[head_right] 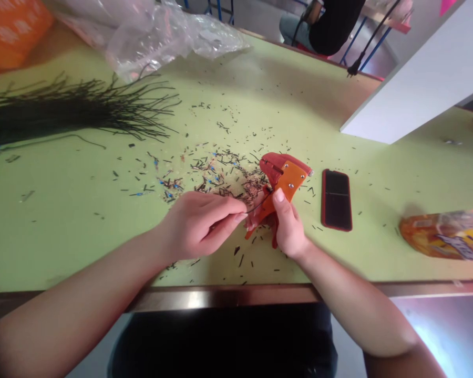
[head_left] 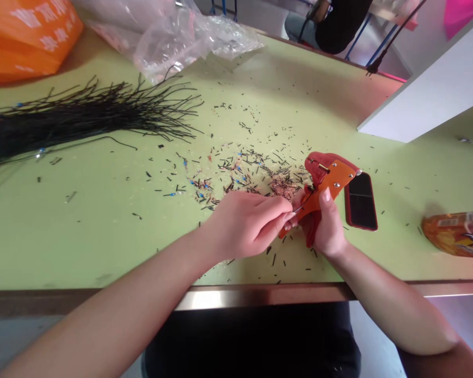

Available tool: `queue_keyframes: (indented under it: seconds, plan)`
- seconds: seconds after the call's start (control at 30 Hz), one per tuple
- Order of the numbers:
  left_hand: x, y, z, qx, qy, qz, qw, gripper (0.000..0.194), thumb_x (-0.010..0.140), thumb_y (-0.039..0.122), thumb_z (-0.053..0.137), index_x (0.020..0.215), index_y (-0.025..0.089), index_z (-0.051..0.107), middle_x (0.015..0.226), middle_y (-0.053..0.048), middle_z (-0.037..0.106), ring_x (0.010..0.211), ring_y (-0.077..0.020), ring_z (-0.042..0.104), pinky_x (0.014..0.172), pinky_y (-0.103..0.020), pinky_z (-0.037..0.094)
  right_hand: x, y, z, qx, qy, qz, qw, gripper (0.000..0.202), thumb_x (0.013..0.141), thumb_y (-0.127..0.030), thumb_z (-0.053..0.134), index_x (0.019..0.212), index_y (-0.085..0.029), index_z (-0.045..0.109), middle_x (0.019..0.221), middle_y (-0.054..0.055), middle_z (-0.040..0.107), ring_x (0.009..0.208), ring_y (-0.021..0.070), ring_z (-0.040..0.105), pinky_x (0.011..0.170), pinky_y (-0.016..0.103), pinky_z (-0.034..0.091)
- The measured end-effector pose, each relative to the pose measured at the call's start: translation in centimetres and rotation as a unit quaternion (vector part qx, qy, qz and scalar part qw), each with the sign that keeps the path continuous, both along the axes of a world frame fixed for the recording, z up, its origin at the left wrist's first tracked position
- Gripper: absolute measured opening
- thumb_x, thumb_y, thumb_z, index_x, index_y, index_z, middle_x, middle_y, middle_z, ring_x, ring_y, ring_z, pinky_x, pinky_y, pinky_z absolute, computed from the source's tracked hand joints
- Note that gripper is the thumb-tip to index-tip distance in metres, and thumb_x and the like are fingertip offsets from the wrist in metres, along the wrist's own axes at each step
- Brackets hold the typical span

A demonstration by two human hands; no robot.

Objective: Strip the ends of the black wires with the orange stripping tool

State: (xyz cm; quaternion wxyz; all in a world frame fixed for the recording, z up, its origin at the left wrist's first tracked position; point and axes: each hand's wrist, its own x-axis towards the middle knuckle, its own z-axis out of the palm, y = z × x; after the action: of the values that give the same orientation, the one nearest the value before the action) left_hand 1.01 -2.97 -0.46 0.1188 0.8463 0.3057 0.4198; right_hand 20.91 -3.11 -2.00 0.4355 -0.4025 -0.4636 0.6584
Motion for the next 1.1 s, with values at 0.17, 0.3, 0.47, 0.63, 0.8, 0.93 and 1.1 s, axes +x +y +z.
queue_keyframes:
  seconds: [0.17,0.3,0.47,0.63,0.8,0.93,1.1]
  plan:
    - [0.0,-0.1,0.0,-0.009,0.007,-0.008,1.000,0.014,0.101,0.017,0.053,0.089,0.020,0.060,0.059,0.007,0.062,0.046,-0.0069,0.047,0.048,-0.022,0.032,-0.1,0.1,0.1,0.004,0.007,-0.006,1.000,0.062,0.092,-0.083,0.053,0.067,-0.026,0.063,0.055,0.003,0.054,0.065,0.0264,0.067,0.056,0.041,0.059]
    - [0.0,-0.1,-0.1,-0.006,0.014,-0.002,1.000,0.015,0.102,0.019,0.053,0.089,0.019,0.061,0.058,0.007,0.060,0.045,-0.0074,0.046,0.048,-0.023,0.032,-0.4,0.2,0.0,0.021,0.014,-0.002,1.000,0.065,0.093,-0.082,0.052,0.063,-0.025,0.060,0.050,0.000,0.049,0.052,0.0202,0.059,0.048,0.034,0.050]
    - [0.0,-0.1,-0.2,0.003,0.005,-0.002,1.000,0.014,0.102,0.018,0.054,0.089,0.019,0.061,0.058,0.007,0.059,0.046,-0.0073,0.045,0.047,-0.023,0.032,-0.7,0.3,-0.1,0.003,0.019,0.003,1.000,0.068,0.090,-0.084,0.054,0.059,-0.024,0.053,0.044,-0.005,0.038,0.039,0.0133,0.043,0.042,0.030,0.041]
    - [-0.5,0.4,0.3,-0.055,-0.054,0.004,0.997,0.015,0.103,0.017,0.053,0.091,0.019,0.062,0.061,0.007,0.059,0.048,-0.0065,0.046,0.048,-0.020,0.035,0.1,1.3,0.5,-0.029,0.065,0.017,0.997,0.067,0.089,-0.085,0.054,0.063,-0.024,0.055,0.049,-0.005,0.042,0.043,0.0137,0.044,0.049,0.033,0.050]
    - [-1.5,2.0,0.3,-0.161,-0.189,0.051,0.967,0.023,0.107,0.031,0.053,0.090,0.020,0.065,0.061,0.004,0.056,0.049,-0.0089,0.042,0.048,-0.022,0.036,1.4,2.1,1.1,-0.070,0.097,0.149,0.982,0.070,0.085,-0.089,0.053,0.077,-0.021,0.067,0.065,0.002,0.060,0.060,0.0201,0.063,0.066,0.041,0.062]
    - [-1.7,2.9,-0.4,-0.224,-0.200,0.017,0.954,0.035,0.105,0.048,0.054,0.088,0.019,0.066,0.072,0.000,0.061,0.056,-0.0105,0.045,0.051,-0.024,0.038,1.8,1.9,0.5,-0.084,0.113,0.250,0.958,0.073,0.086,-0.090,0.052,0.088,-0.019,0.070,0.073,0.004,0.067,0.069,0.0221,0.069,0.076,0.042,0.063]
    - [-1.6,3.2,-0.8,-0.250,-0.176,-0.008,0.952,0.038,0.104,0.051,0.055,0.086,0.020,0.065,0.067,0.002,0.052,0.056,-0.0108,0.043,0.049,-0.024,0.034,1.9,1.2,-0.1,-0.086,0.117,0.303,0.942,0.071,0.091,-0.086,0.049,0.095,-0.018,0.070,0.081,0.006,0.070,0.076,0.0221,0.071,0.076,0.039,0.061]
